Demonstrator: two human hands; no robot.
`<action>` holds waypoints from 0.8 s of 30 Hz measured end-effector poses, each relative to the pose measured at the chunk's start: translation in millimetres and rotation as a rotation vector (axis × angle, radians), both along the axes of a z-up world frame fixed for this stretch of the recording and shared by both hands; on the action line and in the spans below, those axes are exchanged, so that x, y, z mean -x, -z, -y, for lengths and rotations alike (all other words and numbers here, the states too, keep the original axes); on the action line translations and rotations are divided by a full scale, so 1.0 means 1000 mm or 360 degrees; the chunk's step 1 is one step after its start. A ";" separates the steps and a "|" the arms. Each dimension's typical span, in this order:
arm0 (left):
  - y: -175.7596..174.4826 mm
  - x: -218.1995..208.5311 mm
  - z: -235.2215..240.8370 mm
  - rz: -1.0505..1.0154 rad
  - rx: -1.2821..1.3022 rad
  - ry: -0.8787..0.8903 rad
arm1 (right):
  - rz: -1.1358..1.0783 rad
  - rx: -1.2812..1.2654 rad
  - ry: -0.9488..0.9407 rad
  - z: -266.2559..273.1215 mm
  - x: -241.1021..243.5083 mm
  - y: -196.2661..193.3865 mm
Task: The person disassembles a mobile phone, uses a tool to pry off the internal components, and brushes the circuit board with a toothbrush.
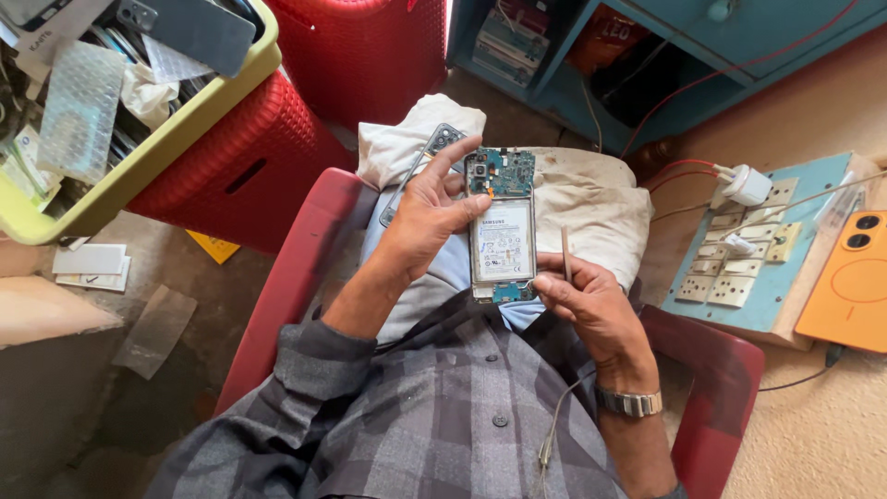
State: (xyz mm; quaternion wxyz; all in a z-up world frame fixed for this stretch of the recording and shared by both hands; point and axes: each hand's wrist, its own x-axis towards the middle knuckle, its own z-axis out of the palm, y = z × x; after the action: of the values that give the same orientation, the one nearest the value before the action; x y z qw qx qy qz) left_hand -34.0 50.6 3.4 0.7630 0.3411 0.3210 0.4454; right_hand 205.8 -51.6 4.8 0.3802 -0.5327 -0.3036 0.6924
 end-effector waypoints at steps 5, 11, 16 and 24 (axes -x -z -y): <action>0.001 -0.001 -0.001 0.0016 -0.0019 -0.0014 | 0.0065 0.0063 -0.0036 -0.001 0.009 -0.004; -0.001 -0.005 0.000 0.0039 -0.0065 -0.0040 | 0.0162 0.0017 -0.0012 -0.002 0.012 -0.006; -0.005 -0.005 0.000 0.0008 -0.0081 -0.0033 | 0.0108 -0.0016 -0.0023 0.001 0.009 -0.002; -0.010 -0.002 0.001 0.0031 -0.0185 0.0022 | 0.0088 -0.0074 -0.0032 -0.001 0.009 -0.003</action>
State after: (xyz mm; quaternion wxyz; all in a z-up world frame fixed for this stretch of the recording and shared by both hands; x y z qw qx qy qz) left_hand -32.0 49.1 13.6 0.7481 0.3827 0.2849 0.4613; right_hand 196.6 -50.9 7.9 0.3771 -0.5396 -0.3352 0.6740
